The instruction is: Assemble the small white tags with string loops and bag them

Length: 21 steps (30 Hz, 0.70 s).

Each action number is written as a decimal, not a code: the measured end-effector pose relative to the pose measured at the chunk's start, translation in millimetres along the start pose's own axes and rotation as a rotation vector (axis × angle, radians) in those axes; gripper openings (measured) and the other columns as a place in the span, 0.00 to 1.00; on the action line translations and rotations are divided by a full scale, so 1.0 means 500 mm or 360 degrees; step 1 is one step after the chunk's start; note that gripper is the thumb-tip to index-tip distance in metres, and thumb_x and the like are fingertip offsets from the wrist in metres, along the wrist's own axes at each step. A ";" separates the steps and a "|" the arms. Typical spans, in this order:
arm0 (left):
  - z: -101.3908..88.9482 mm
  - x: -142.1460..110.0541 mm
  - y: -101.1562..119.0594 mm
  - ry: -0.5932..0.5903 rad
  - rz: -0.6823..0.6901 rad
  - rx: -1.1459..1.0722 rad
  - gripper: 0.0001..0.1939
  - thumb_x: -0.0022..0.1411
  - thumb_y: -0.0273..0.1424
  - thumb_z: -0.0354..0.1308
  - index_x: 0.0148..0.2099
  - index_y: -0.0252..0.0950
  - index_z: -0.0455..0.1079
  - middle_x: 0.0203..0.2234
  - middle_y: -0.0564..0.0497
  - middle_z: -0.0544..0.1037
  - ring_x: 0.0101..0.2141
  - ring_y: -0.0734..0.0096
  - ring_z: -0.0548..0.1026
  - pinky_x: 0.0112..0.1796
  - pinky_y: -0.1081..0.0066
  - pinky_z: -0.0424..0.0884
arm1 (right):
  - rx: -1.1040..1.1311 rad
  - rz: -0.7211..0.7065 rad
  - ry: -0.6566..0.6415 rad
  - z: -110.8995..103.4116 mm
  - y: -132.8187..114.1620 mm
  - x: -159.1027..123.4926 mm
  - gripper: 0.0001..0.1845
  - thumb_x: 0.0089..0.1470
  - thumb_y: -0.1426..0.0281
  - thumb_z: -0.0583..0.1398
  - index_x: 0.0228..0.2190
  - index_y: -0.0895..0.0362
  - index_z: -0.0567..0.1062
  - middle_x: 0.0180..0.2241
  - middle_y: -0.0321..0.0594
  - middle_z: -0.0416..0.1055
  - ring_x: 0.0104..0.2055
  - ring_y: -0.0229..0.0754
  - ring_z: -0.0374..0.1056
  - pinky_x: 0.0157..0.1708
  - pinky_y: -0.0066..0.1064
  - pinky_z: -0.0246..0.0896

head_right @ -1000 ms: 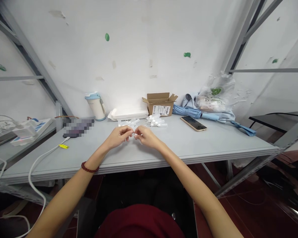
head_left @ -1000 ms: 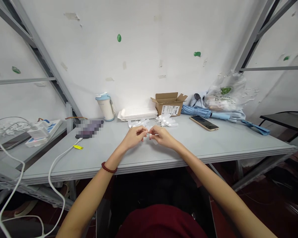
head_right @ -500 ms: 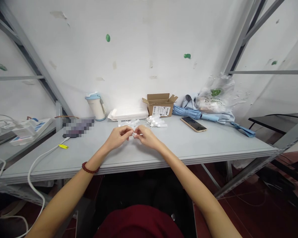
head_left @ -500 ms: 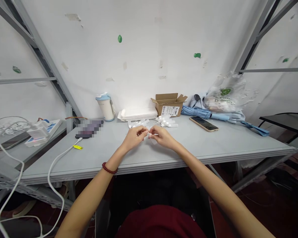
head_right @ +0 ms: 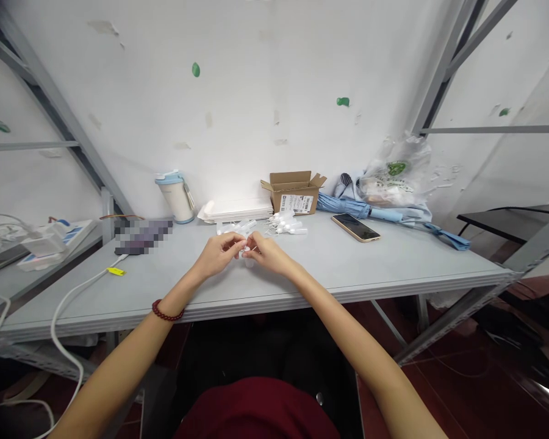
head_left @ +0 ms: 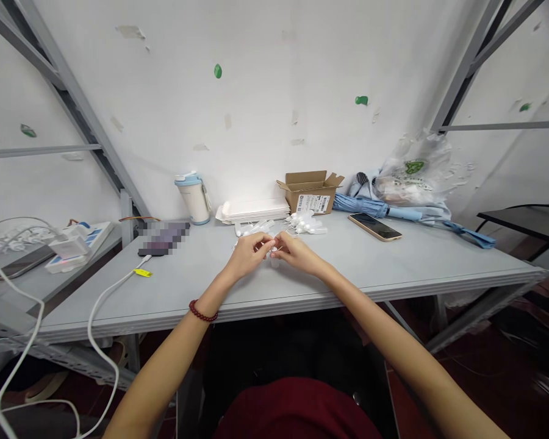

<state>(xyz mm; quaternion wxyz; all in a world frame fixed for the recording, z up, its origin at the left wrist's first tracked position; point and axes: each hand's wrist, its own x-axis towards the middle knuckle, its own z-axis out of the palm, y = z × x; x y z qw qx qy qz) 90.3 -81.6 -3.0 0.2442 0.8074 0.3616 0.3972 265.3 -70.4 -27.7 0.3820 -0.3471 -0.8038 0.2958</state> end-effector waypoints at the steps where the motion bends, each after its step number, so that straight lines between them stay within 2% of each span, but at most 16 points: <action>1: 0.000 0.000 0.000 0.0001 0.0003 0.0006 0.12 0.62 0.37 0.51 0.35 0.34 0.71 0.27 0.51 0.75 0.24 0.75 0.70 0.29 0.73 0.66 | -0.0008 -0.0003 -0.0012 0.000 0.000 0.000 0.10 0.52 0.66 0.58 0.32 0.54 0.60 0.30 0.37 0.71 0.32 0.41 0.68 0.32 0.32 0.60; 7: 0.000 0.004 0.002 -0.0058 0.0019 0.0038 0.12 0.62 0.36 0.50 0.34 0.35 0.70 0.25 0.52 0.74 0.24 0.74 0.69 0.29 0.73 0.66 | -0.0139 -0.0034 -0.0092 -0.001 0.003 0.000 0.06 0.54 0.67 0.56 0.34 0.55 0.62 0.29 0.37 0.75 0.30 0.40 0.67 0.33 0.32 0.58; 14: 0.001 0.005 -0.002 -0.0080 0.0077 0.0090 0.10 0.62 0.31 0.48 0.31 0.36 0.67 0.22 0.54 0.71 0.24 0.73 0.68 0.30 0.73 0.64 | -0.0211 -0.0027 -0.0097 -0.001 0.001 0.000 0.07 0.54 0.66 0.55 0.31 0.54 0.61 0.25 0.33 0.71 0.27 0.38 0.64 0.29 0.29 0.54; 21: 0.001 0.004 -0.007 -0.0109 0.0067 0.0011 0.09 0.61 0.31 0.48 0.31 0.36 0.66 0.22 0.55 0.71 0.23 0.74 0.68 0.30 0.73 0.65 | -0.0204 -0.0038 -0.0108 -0.002 0.002 -0.002 0.06 0.55 0.66 0.54 0.32 0.54 0.60 0.26 0.34 0.71 0.27 0.39 0.65 0.30 0.30 0.54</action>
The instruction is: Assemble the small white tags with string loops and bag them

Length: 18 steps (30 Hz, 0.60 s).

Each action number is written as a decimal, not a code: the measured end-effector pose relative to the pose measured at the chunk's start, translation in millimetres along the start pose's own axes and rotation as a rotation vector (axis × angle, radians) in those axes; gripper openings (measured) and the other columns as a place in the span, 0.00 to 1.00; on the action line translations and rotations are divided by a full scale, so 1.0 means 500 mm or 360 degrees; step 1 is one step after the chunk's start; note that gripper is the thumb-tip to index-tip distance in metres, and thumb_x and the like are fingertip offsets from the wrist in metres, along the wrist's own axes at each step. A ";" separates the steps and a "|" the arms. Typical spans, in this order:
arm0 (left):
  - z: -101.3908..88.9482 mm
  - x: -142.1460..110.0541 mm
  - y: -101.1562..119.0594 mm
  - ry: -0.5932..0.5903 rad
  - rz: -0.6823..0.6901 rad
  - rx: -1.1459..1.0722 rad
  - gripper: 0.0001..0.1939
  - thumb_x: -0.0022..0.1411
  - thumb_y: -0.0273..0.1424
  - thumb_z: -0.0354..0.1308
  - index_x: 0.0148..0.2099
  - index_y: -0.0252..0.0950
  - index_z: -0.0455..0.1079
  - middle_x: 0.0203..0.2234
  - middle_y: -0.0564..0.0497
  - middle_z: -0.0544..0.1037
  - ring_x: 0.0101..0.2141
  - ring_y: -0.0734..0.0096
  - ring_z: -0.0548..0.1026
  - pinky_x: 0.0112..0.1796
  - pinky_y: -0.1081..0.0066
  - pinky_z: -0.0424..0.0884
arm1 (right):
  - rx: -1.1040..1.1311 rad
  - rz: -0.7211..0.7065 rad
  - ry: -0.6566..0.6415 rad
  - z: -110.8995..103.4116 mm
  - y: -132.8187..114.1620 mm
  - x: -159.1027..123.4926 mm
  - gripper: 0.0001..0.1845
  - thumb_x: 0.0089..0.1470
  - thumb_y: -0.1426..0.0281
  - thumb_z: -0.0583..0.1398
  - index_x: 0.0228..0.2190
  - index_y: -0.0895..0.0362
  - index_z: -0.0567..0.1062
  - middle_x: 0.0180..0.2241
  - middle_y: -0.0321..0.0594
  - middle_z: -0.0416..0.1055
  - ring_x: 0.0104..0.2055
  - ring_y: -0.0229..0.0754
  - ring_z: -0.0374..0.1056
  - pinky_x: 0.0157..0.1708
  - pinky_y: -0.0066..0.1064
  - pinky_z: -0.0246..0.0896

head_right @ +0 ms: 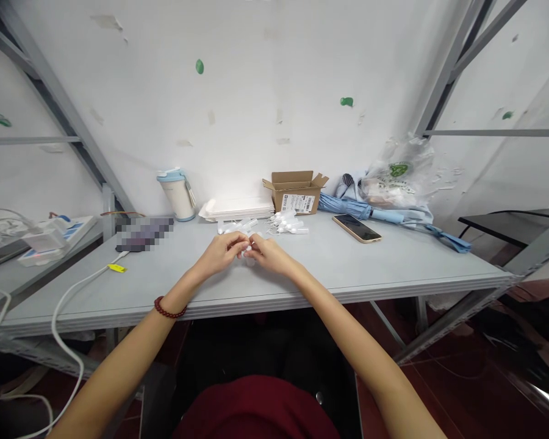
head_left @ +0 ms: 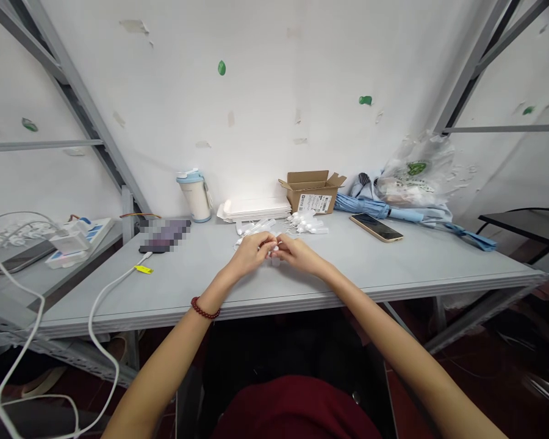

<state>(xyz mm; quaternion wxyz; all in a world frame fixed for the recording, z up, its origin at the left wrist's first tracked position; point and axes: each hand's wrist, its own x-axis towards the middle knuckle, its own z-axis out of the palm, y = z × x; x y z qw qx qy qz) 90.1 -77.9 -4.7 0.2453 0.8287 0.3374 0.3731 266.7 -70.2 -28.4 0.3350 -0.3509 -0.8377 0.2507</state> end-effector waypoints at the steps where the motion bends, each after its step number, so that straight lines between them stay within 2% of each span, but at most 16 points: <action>1: 0.000 0.000 0.000 -0.0004 -0.0004 -0.0012 0.08 0.61 0.31 0.49 0.31 0.36 0.66 0.22 0.55 0.71 0.24 0.74 0.68 0.30 0.73 0.65 | 0.0000 0.0000 -0.0002 0.000 0.000 0.000 0.06 0.55 0.66 0.54 0.32 0.54 0.60 0.26 0.34 0.71 0.27 0.39 0.65 0.30 0.30 0.54; 18: -0.005 0.001 -0.006 0.0033 0.0015 0.0068 0.09 0.59 0.30 0.53 0.30 0.34 0.72 0.23 0.53 0.75 0.24 0.75 0.69 0.29 0.74 0.64 | -0.0043 0.0034 -0.0022 -0.004 -0.008 -0.002 0.06 0.55 0.65 0.53 0.33 0.55 0.61 0.27 0.36 0.73 0.29 0.40 0.66 0.32 0.30 0.55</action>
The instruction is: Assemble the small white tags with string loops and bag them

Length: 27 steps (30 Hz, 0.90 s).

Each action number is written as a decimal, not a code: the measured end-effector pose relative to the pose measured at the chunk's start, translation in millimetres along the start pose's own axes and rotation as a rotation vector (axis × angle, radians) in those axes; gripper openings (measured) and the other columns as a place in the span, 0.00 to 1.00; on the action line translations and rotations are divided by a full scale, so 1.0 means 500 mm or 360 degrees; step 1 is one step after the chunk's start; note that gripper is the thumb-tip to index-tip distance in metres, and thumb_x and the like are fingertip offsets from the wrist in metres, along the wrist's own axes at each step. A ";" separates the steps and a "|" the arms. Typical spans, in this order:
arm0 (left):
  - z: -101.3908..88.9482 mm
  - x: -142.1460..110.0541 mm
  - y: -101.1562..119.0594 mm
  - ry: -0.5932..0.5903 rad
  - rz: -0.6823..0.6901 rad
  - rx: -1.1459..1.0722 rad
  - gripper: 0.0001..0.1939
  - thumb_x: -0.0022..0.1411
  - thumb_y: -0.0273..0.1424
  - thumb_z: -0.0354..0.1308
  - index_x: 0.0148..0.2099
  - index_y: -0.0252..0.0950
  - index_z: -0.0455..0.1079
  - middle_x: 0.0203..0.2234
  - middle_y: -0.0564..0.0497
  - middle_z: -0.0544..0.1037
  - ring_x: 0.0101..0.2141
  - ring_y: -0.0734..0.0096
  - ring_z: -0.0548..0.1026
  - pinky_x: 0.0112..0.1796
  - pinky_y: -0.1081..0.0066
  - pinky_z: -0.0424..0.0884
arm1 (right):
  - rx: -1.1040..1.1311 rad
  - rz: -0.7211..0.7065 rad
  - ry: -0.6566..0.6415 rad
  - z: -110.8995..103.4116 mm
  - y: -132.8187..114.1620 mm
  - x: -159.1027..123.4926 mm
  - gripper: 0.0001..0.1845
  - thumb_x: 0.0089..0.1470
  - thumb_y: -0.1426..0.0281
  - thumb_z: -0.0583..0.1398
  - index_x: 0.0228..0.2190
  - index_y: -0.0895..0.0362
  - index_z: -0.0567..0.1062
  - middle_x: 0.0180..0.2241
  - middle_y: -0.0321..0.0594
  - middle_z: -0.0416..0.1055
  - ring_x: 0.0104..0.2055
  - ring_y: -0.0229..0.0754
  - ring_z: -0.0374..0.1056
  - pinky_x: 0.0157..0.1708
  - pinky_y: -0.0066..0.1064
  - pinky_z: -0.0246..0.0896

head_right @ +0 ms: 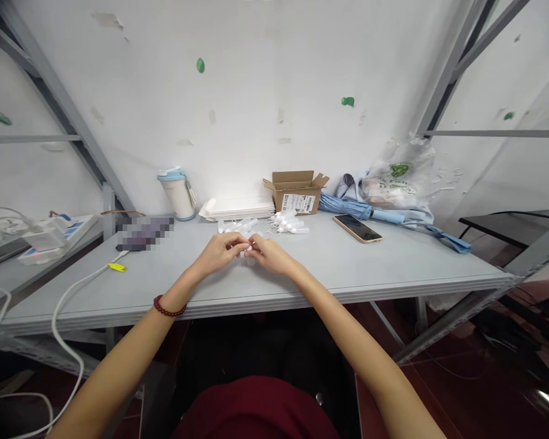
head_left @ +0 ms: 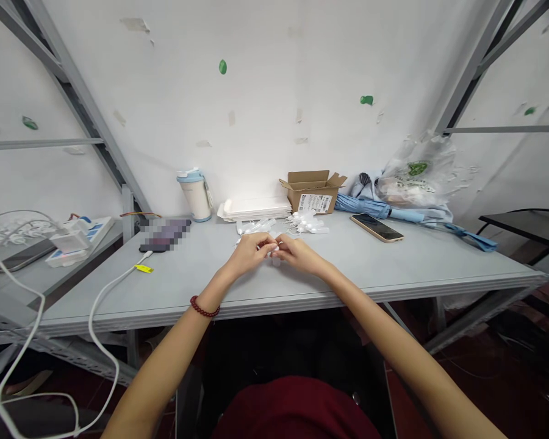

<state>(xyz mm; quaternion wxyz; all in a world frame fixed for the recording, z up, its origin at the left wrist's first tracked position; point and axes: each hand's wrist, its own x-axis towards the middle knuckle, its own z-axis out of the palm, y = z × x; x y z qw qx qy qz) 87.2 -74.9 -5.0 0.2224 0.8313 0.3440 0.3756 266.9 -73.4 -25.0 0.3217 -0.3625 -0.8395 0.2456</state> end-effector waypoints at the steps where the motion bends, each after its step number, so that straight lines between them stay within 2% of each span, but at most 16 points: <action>1: 0.000 0.000 0.001 -0.0002 0.0002 0.0012 0.09 0.59 0.30 0.53 0.30 0.34 0.72 0.23 0.53 0.75 0.24 0.74 0.69 0.29 0.74 0.64 | -0.0006 0.0004 0.0001 0.000 0.000 0.000 0.06 0.55 0.65 0.53 0.33 0.55 0.62 0.27 0.36 0.73 0.29 0.40 0.66 0.32 0.30 0.55; 13: -0.002 0.000 0.005 -0.0012 -0.0035 0.0050 0.09 0.58 0.30 0.52 0.27 0.35 0.71 0.22 0.54 0.74 0.25 0.73 0.69 0.29 0.73 0.63 | -0.0021 0.0023 -0.0017 -0.001 -0.001 -0.001 0.06 0.55 0.65 0.54 0.32 0.55 0.61 0.26 0.34 0.71 0.28 0.39 0.64 0.32 0.29 0.53; 19: 0.000 -0.002 0.000 -0.0022 -0.0066 0.0073 0.09 0.59 0.31 0.52 0.29 0.35 0.69 0.24 0.53 0.75 0.26 0.73 0.69 0.30 0.73 0.64 | -0.0060 0.0051 -0.0008 0.000 -0.005 -0.002 0.06 0.55 0.65 0.53 0.31 0.55 0.62 0.24 0.32 0.67 0.27 0.38 0.61 0.31 0.29 0.51; 23: 0.003 -0.002 -0.002 0.0043 -0.0133 0.0162 0.09 0.58 0.33 0.53 0.28 0.35 0.68 0.23 0.53 0.74 0.25 0.73 0.69 0.29 0.73 0.63 | -0.0065 0.0057 0.0005 -0.004 -0.007 -0.001 0.06 0.55 0.66 0.54 0.32 0.56 0.64 0.23 0.32 0.65 0.27 0.37 0.60 0.30 0.28 0.51; 27: -0.002 -0.001 0.005 0.0033 -0.0232 0.0122 0.11 0.56 0.35 0.54 0.25 0.35 0.67 0.19 0.55 0.70 0.22 0.75 0.64 0.25 0.74 0.59 | 0.0014 0.0066 -0.0026 -0.017 -0.012 -0.004 0.10 0.54 0.63 0.56 0.31 0.58 0.68 0.22 0.32 0.66 0.25 0.35 0.59 0.29 0.28 0.51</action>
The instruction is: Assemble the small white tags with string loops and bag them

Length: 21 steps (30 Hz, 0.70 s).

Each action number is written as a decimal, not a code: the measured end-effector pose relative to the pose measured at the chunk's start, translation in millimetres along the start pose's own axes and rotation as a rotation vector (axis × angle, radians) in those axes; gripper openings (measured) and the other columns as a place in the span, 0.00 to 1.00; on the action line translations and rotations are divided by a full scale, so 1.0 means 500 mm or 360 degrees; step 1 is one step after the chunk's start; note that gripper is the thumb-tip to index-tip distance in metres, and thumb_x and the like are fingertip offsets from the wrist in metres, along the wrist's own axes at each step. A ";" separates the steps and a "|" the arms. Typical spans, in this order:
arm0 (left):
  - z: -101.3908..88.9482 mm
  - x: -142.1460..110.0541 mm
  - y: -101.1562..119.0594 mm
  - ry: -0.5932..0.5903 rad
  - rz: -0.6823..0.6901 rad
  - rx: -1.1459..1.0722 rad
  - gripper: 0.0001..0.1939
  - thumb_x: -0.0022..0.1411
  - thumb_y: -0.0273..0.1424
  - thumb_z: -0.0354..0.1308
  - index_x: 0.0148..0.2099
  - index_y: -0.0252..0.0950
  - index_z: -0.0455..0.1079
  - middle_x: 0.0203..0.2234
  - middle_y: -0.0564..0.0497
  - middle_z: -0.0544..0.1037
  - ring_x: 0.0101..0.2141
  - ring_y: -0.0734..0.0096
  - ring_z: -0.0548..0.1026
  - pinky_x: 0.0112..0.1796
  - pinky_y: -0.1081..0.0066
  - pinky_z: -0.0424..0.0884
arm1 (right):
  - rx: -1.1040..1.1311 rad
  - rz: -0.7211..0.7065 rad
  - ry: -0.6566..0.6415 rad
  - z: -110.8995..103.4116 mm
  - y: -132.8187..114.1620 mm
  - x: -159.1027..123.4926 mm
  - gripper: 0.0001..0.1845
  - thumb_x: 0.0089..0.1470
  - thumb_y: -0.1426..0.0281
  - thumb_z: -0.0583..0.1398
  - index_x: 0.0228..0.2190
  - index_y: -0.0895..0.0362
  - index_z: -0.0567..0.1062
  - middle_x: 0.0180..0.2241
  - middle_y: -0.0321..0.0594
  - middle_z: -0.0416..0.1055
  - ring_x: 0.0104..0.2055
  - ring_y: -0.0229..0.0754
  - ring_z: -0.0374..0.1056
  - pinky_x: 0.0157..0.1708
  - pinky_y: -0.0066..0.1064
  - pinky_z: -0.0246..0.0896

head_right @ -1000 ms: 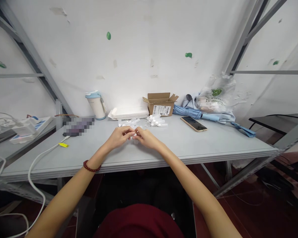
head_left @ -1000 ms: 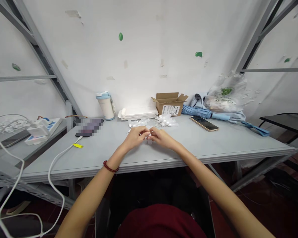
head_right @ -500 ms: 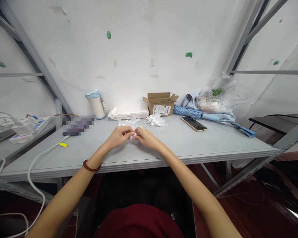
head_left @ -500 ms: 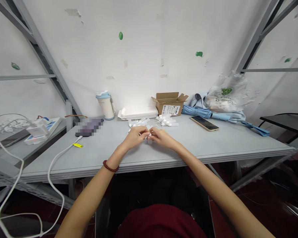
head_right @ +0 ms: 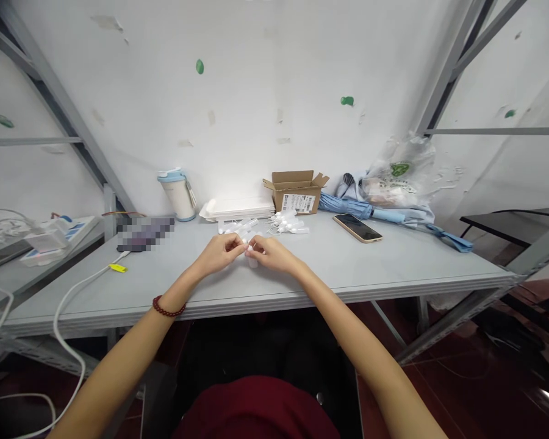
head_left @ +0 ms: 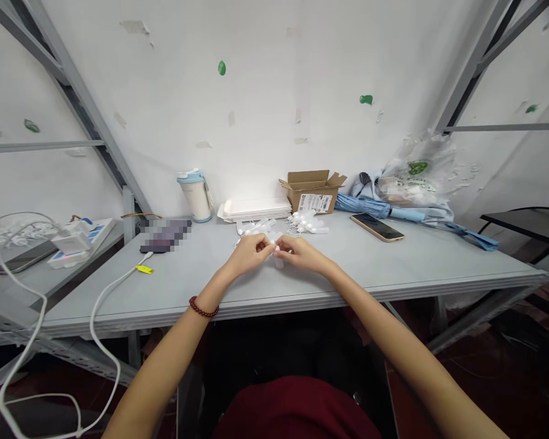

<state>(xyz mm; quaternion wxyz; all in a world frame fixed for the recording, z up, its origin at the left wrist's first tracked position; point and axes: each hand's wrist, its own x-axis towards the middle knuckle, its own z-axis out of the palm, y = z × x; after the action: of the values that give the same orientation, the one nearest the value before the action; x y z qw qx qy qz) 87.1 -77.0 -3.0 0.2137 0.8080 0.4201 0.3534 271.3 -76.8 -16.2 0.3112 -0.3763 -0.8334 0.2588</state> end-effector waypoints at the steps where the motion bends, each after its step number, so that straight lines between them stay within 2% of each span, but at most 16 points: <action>1: -0.004 -0.001 0.003 -0.0044 -0.0044 -0.0047 0.12 0.55 0.36 0.54 0.23 0.35 0.65 0.18 0.55 0.68 0.21 0.76 0.62 0.24 0.74 0.58 | 0.0035 0.0015 -0.0023 -0.004 -0.002 -0.001 0.12 0.54 0.62 0.56 0.30 0.58 0.69 0.21 0.32 0.66 0.24 0.35 0.59 0.28 0.27 0.51; 6: -0.025 -0.006 0.008 -0.0535 -0.0382 -0.0480 0.16 0.53 0.36 0.57 0.19 0.36 0.58 0.13 0.59 0.58 0.17 0.80 0.57 0.21 0.75 0.54 | 0.0230 0.0101 -0.0192 -0.019 -0.011 -0.008 0.15 0.54 0.59 0.57 0.28 0.59 0.72 0.18 0.32 0.65 0.21 0.33 0.55 0.24 0.26 0.49; 7: -0.027 -0.006 0.006 -0.0590 -0.0445 -0.0573 0.16 0.53 0.35 0.58 0.19 0.36 0.58 0.13 0.59 0.57 0.17 0.80 0.57 0.20 0.75 0.55 | 0.0241 0.0116 -0.0217 -0.020 -0.012 -0.008 0.15 0.53 0.59 0.58 0.29 0.59 0.72 0.18 0.32 0.67 0.21 0.33 0.56 0.25 0.26 0.49; 9: -0.028 -0.004 0.000 -0.0588 -0.0571 -0.0745 0.16 0.51 0.34 0.60 0.19 0.35 0.59 0.13 0.59 0.56 0.16 0.82 0.55 0.20 0.76 0.55 | 0.0223 0.0150 -0.0226 -0.019 -0.013 -0.007 0.13 0.53 0.61 0.58 0.28 0.59 0.72 0.19 0.33 0.68 0.21 0.33 0.57 0.25 0.26 0.50; 10: -0.027 -0.002 -0.004 -0.0519 -0.0635 -0.0823 0.16 0.51 0.34 0.61 0.19 0.35 0.60 0.13 0.60 0.56 0.15 0.82 0.55 0.19 0.76 0.55 | 0.0206 0.0167 -0.0202 -0.018 -0.011 -0.006 0.13 0.53 0.62 0.58 0.28 0.59 0.72 0.19 0.33 0.67 0.21 0.33 0.58 0.25 0.26 0.51; 12: -0.026 0.003 -0.011 -0.0224 -0.0730 -0.0972 0.14 0.51 0.34 0.62 0.21 0.34 0.62 0.15 0.58 0.61 0.16 0.83 0.58 0.20 0.76 0.58 | 0.0163 0.0186 -0.0104 -0.015 -0.005 -0.003 0.11 0.53 0.63 0.58 0.27 0.59 0.71 0.19 0.33 0.68 0.21 0.34 0.58 0.25 0.27 0.52; 15: -0.028 0.010 -0.016 0.0241 -0.0760 -0.1133 0.10 0.53 0.32 0.62 0.27 0.31 0.67 0.24 0.50 0.72 0.25 0.77 0.71 0.28 0.75 0.68 | -0.0043 0.0198 0.0135 -0.019 0.014 0.002 0.08 0.54 0.68 0.57 0.26 0.59 0.71 0.21 0.36 0.69 0.23 0.35 0.61 0.28 0.28 0.54; 18: -0.031 0.012 -0.017 0.0345 -0.0766 -0.1153 0.08 0.52 0.29 0.62 0.32 0.30 0.69 0.35 0.43 0.76 0.36 0.70 0.76 0.34 0.74 0.71 | -0.0485 0.0238 0.0368 -0.034 0.039 0.006 0.06 0.55 0.73 0.55 0.29 0.59 0.72 0.28 0.40 0.72 0.31 0.39 0.65 0.33 0.30 0.55; 21: -0.032 0.010 -0.014 0.0354 -0.0832 -0.1108 0.16 0.52 0.28 0.62 0.44 0.29 0.68 0.43 0.40 0.75 0.38 0.67 0.76 0.32 0.73 0.71 | -0.0912 0.0350 0.0396 -0.055 0.060 0.004 0.09 0.57 0.75 0.53 0.36 0.59 0.73 0.40 0.48 0.71 0.42 0.45 0.65 0.39 0.32 0.57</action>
<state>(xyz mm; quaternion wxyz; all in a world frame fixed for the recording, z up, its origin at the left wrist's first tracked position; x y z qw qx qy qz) 73.4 -68.1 4.9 0.5085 0.5118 0.4868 0.4924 304.1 -52.4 -17.1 0.2624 -0.5650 -0.7822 -0.0021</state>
